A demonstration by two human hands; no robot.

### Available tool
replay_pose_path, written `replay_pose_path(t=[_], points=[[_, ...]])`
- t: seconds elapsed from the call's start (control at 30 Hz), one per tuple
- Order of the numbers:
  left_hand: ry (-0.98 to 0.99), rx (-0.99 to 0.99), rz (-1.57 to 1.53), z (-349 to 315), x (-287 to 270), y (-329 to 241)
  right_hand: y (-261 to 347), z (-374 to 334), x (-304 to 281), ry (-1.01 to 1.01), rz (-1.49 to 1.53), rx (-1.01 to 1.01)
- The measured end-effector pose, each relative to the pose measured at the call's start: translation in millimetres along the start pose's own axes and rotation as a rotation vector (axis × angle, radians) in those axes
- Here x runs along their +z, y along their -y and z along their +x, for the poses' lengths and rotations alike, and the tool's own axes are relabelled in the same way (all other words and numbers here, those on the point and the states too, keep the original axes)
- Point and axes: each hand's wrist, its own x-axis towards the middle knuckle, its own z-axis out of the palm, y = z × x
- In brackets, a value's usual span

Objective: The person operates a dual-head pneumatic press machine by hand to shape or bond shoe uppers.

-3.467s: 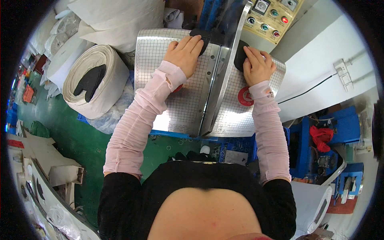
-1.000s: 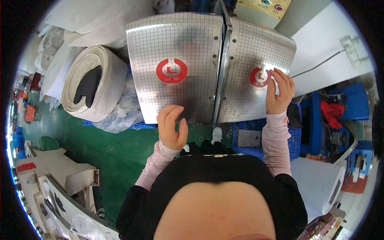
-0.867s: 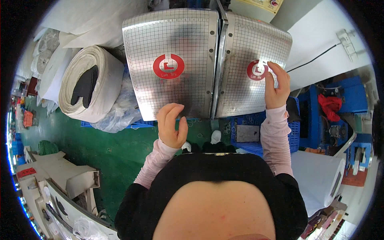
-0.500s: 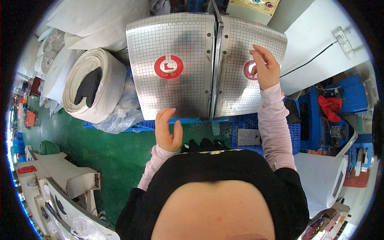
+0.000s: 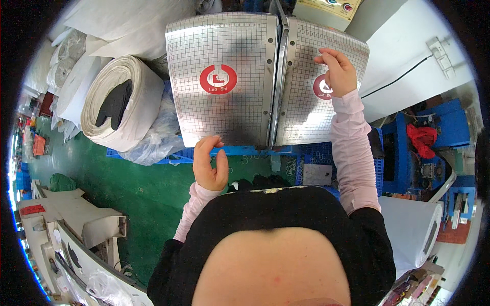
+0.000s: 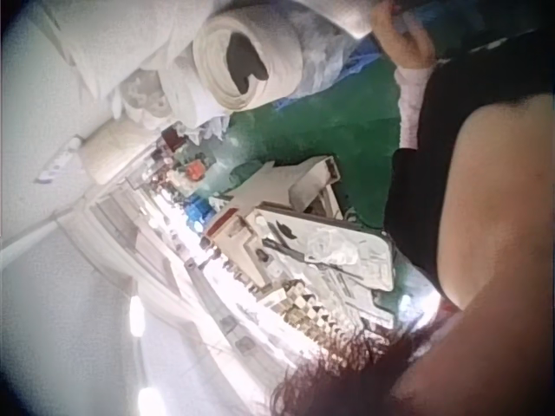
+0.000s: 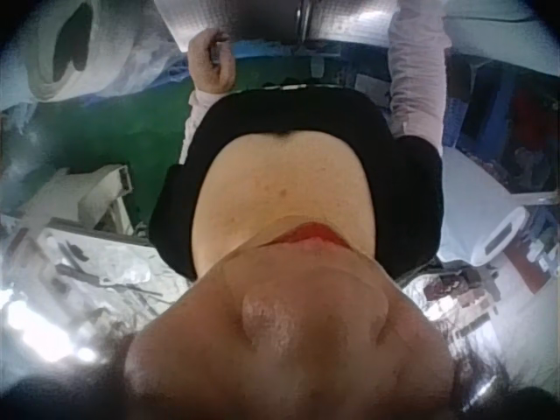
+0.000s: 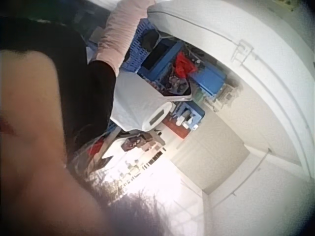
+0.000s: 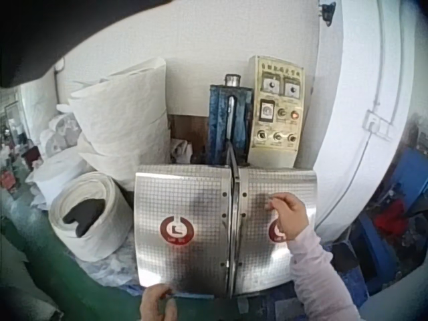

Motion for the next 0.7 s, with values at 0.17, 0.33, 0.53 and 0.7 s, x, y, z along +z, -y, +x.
replay_pose_path(t=[0.17,0.33,0.53,0.7], points=[[-0.001,-0.039,-0.051,-7,-1,5,2,2,2,0.023,-0.003,0.011],[0.010,-0.060,-0.071,-10,-2,4,1,4,2,0.036,-0.003,0.021],[0.011,-0.075,-0.075,-13,-4,7,3,2,2,0.042,0.000,0.037],[-0.020,-0.082,-0.051,-15,-4,9,3,4,1,0.039,0.002,0.039]])
